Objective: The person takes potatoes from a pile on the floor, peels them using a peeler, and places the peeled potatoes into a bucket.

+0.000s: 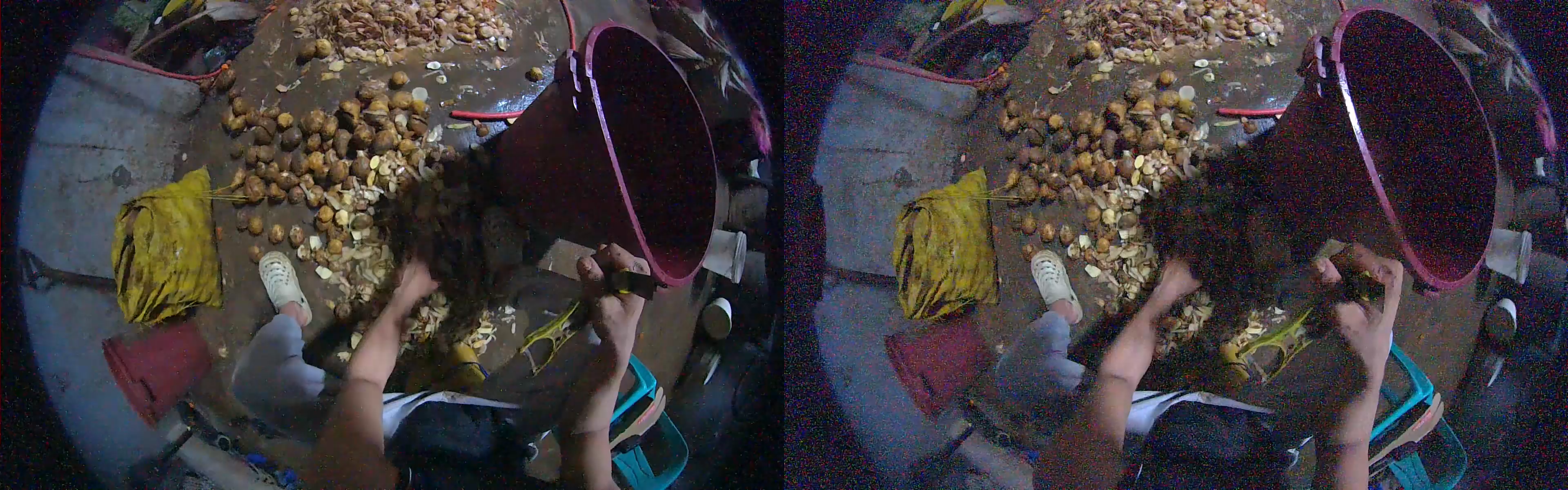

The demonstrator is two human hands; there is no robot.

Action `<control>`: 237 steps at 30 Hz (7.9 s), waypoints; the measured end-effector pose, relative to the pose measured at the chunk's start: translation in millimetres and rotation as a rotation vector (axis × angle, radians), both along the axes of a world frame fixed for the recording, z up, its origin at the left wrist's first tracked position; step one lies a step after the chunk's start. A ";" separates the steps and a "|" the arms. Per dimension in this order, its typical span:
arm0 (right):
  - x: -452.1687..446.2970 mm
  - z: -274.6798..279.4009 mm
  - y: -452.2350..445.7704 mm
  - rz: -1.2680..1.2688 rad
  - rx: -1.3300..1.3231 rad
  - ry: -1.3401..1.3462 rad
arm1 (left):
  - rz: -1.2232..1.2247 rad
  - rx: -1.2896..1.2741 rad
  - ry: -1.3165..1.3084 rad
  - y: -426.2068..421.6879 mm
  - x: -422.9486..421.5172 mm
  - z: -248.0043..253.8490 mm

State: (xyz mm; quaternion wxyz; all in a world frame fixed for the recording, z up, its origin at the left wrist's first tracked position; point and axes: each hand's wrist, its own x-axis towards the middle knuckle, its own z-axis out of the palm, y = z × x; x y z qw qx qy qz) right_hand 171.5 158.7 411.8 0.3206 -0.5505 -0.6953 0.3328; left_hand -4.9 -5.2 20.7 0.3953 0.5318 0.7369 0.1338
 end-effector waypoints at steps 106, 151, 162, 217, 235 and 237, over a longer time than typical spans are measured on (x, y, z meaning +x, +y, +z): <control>-131.7 -76.5 29.5 0.778 -0.280 -0.778 | 0.289 -0.045 0.291 234.3 -434.1 -28.9; -99.4 -56.2 -118.5 0.913 0.241 -0.469 | 0.659 0.979 -1.534 -139.1 -65.1 311.7; -110.3 -64.6 -122.1 1.008 0.118 -0.451 | 0.617 0.918 -1.472 -135.6 -42.9 326.4; -102.9 -52.3 -141.8 0.947 -0.047 0.119 | 0.670 0.862 -1.506 -153.8 -72.7 341.3; -95.5 -17.0 -173.2 0.862 0.065 0.017 | 0.596 0.763 -1.400 -138.2 -62.3 347.9; -94.4 -9.4 -172.5 0.865 0.069 -0.004 | 0.215 0.970 -1.273 -140.0 -67.5 340.0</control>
